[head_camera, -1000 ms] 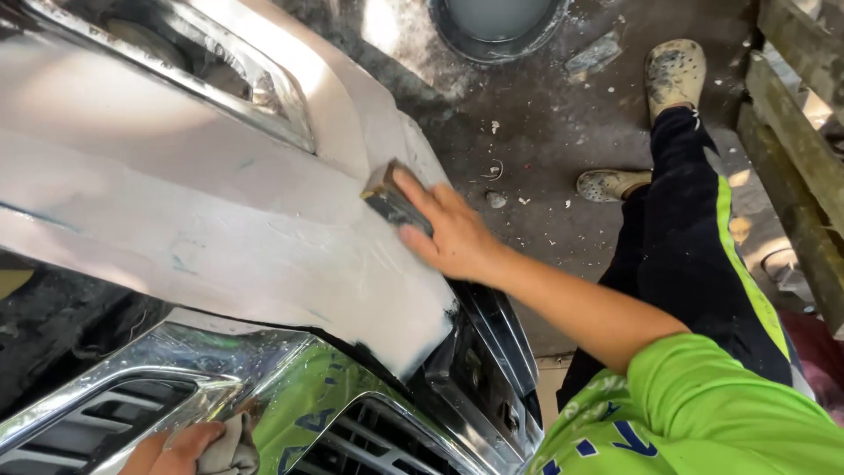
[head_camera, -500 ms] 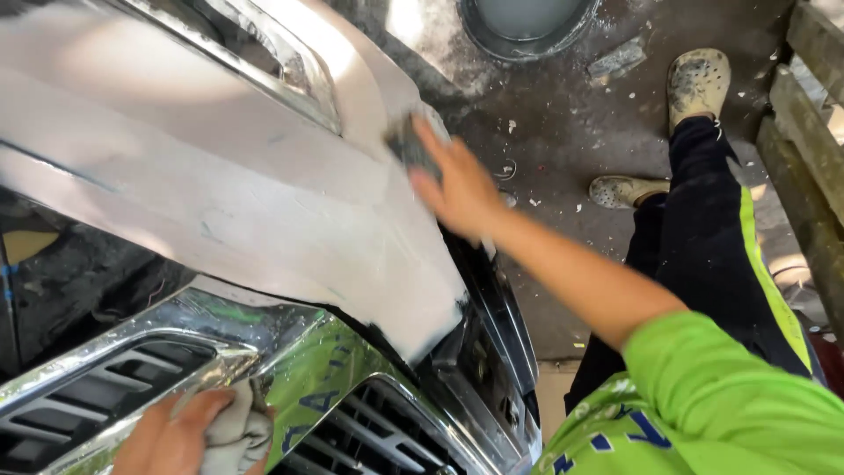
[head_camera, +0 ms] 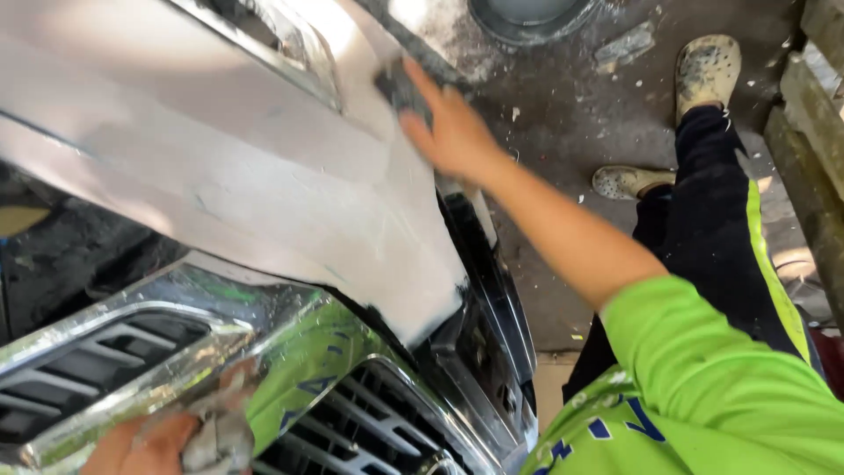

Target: Sanding and wiping a car panel with a sanding block and water.

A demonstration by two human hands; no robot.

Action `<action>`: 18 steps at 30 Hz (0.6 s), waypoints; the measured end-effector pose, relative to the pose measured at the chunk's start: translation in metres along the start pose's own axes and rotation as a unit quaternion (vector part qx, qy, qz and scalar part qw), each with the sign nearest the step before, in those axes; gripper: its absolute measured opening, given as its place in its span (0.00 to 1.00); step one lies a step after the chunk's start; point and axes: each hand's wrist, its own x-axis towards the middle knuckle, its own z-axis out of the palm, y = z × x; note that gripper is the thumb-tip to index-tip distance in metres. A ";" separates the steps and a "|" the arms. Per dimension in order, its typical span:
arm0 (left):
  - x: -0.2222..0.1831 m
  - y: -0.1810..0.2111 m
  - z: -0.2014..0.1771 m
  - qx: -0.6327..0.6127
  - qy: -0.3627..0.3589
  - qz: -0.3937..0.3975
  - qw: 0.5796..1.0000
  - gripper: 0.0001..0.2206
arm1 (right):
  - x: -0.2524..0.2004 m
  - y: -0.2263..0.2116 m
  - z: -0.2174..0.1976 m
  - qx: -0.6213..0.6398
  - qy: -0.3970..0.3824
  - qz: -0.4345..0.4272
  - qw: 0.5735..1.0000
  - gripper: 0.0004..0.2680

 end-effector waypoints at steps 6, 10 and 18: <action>0.004 0.011 0.016 -0.006 0.061 0.023 0.998 0.08 | -0.073 -0.019 -0.001 0.037 0.027 -0.060 0.997 0.30; -0.009 -0.038 0.059 0.009 0.127 0.041 0.991 0.17 | -0.049 -0.002 0.008 0.016 0.016 -0.050 0.998 0.29; -0.022 -0.170 0.132 -0.038 -0.171 0.006 0.985 0.13 | -0.015 0.016 -0.009 -0.030 0.044 -0.097 0.994 0.30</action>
